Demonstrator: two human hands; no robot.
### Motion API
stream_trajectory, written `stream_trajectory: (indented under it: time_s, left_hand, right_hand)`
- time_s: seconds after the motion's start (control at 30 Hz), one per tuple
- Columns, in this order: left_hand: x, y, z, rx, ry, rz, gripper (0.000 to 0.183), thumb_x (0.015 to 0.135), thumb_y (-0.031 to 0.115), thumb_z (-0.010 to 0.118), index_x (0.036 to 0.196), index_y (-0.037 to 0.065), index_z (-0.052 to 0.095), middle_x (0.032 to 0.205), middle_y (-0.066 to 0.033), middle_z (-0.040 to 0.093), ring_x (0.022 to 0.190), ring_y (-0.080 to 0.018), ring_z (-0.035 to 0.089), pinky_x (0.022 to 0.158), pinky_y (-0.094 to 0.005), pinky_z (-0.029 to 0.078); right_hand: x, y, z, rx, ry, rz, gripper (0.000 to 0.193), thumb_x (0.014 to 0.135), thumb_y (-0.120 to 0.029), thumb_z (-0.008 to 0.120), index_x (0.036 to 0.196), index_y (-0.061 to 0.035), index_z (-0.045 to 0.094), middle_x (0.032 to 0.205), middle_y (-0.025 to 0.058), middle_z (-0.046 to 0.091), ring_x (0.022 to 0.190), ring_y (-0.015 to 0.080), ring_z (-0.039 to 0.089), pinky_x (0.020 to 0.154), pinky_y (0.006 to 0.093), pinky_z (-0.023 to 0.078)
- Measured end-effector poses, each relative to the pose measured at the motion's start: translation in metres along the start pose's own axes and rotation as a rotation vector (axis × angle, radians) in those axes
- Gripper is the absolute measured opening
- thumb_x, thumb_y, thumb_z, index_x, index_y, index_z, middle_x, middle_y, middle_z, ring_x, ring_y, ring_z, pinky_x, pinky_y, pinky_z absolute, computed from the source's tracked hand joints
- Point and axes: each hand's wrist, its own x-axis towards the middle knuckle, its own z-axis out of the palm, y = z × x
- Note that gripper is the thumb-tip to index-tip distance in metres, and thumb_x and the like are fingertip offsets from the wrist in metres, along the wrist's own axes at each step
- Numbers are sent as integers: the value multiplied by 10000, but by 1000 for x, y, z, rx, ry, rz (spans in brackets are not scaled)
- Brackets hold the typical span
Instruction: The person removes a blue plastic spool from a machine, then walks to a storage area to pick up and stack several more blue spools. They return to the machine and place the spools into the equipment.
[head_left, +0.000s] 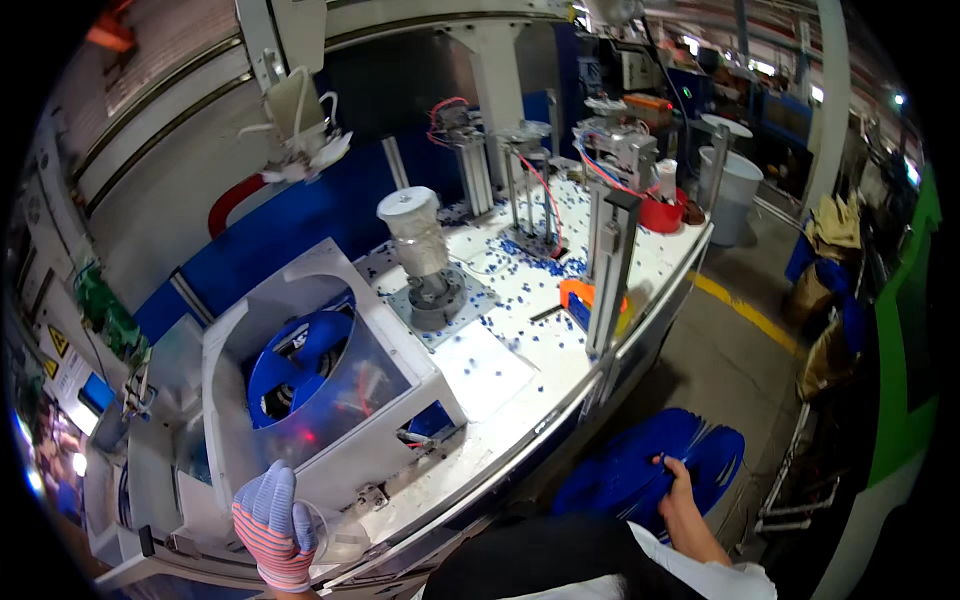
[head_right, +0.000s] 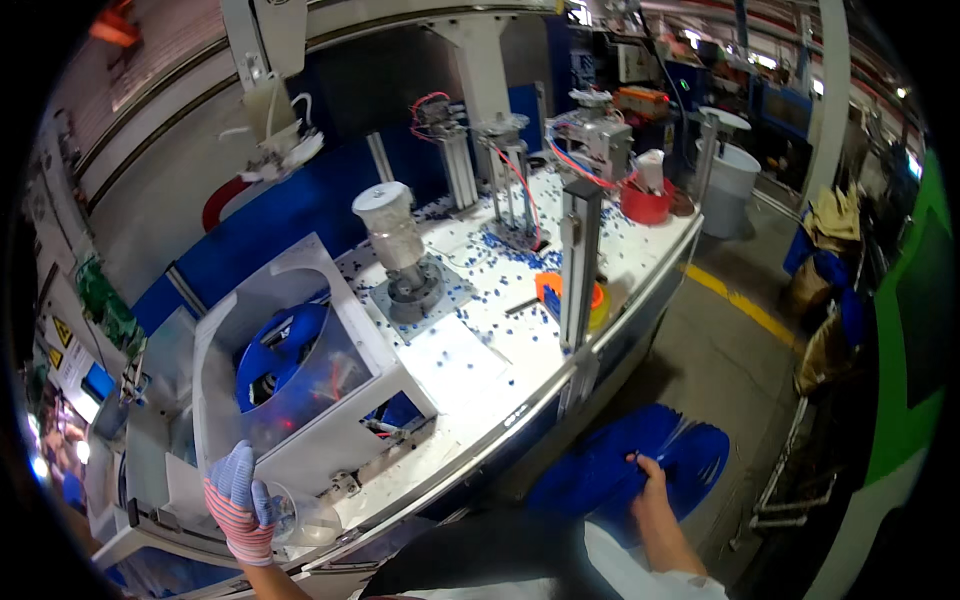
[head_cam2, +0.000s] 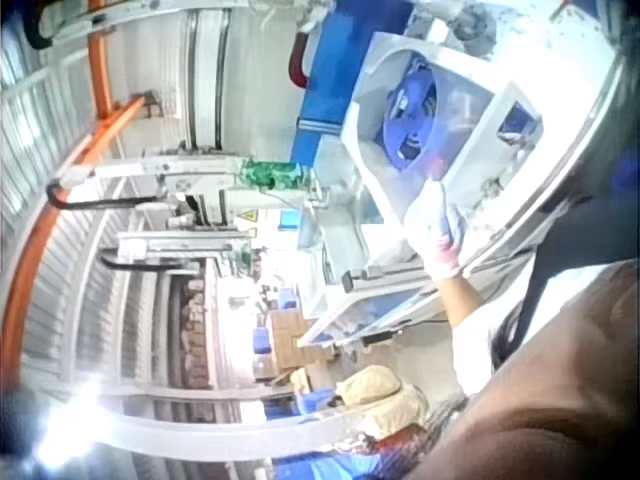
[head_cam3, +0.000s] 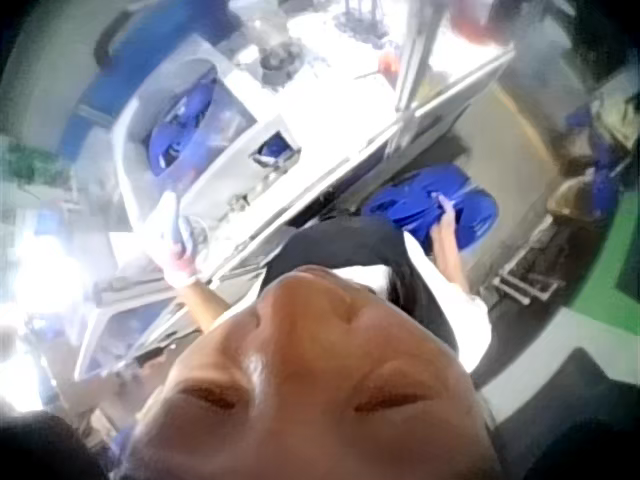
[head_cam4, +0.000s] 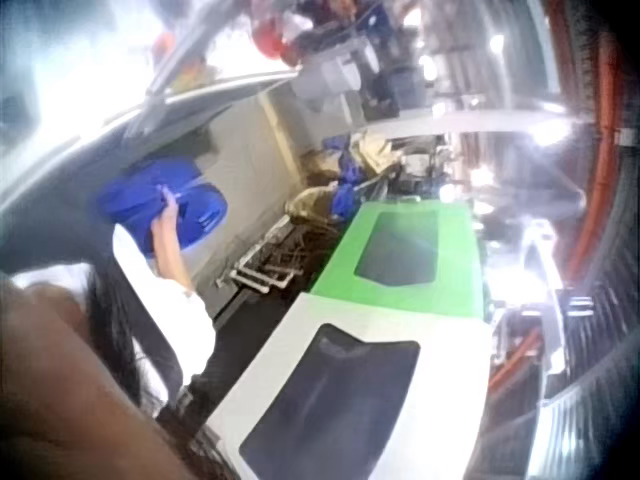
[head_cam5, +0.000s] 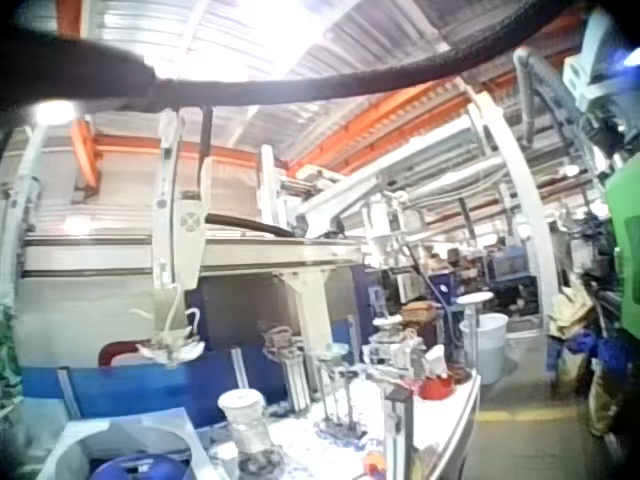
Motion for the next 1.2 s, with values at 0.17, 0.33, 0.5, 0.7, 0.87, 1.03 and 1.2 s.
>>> stream_trajectory:
  time_s: [0.17, 0.33, 0.5, 0.7, 0.87, 1.03, 1.2]
  left_hand:
    - [-6, 7, 5, -50, -15, -52, 357, 894, 125, 478, 1234, 32, 539, 1177, -159, 596, 1018, -358, 566, 896, -450, 427]
    - [6, 16, 8, 25, -31, -10, 385, 855, 83, 465, 1227, 15, 537, 1147, -191, 596, 973, -369, 583, 850, -464, 445]
    - [8, 15, 12, 3, -24, 28, 346, 902, 106, 468, 1227, 8, 537, 1188, -173, 589, 1021, -360, 567, 899, -449, 427]
    - [12, 15, 15, 26, -29, 31, 352, 901, 98, 467, 1236, 12, 530, 1188, -175, 591, 1015, -353, 571, 897, -446, 429]
    - [19, 17, 16, 20, -12, 43, 358, 895, 88, 465, 1240, 14, 528, 1190, -168, 592, 1013, -349, 570, 901, -440, 429]
    - [19, 13, 18, 13, -15, 46, 361, 895, 90, 464, 1242, 16, 528, 1190, -162, 593, 1007, -349, 569, 896, -440, 429]
    - [18, 12, 21, 12, -29, 17, 353, 898, 103, 462, 1232, 15, 535, 1185, -160, 596, 1003, -350, 570, 890, -444, 430]
  right_hand:
    - [9, -8, -18, -22, 33, 22, 137, 733, -218, 632, 756, -84, 647, 846, 82, 653, 867, 285, 586, 880, 481, 475]
    - [0, -24, -20, -8, 85, 60, 153, 737, -227, 628, 759, -76, 645, 835, 88, 653, 850, 286, 588, 871, 474, 479]
    - [13, -23, -38, 15, 79, 50, 177, 762, -229, 618, 821, -63, 638, 941, 156, 648, 935, 340, 568, 928, 526, 445]
    - [11, -24, -36, 4, 82, 1, 187, 753, -225, 627, 820, -51, 648, 921, 153, 651, 930, 322, 577, 923, 511, 452]
    - [15, -18, -40, -8, 85, -52, 188, 744, -251, 620, 798, -73, 649, 873, 115, 652, 853, 292, 587, 856, 472, 483]
    - [18, -15, -42, 7, 94, -48, 182, 750, -246, 618, 801, -73, 649, 867, 106, 650, 857, 287, 583, 869, 469, 477]
    - [13, -17, -36, 0, 101, -50, 178, 747, -226, 622, 819, -65, 644, 865, 111, 646, 864, 295, 582, 879, 480, 470]
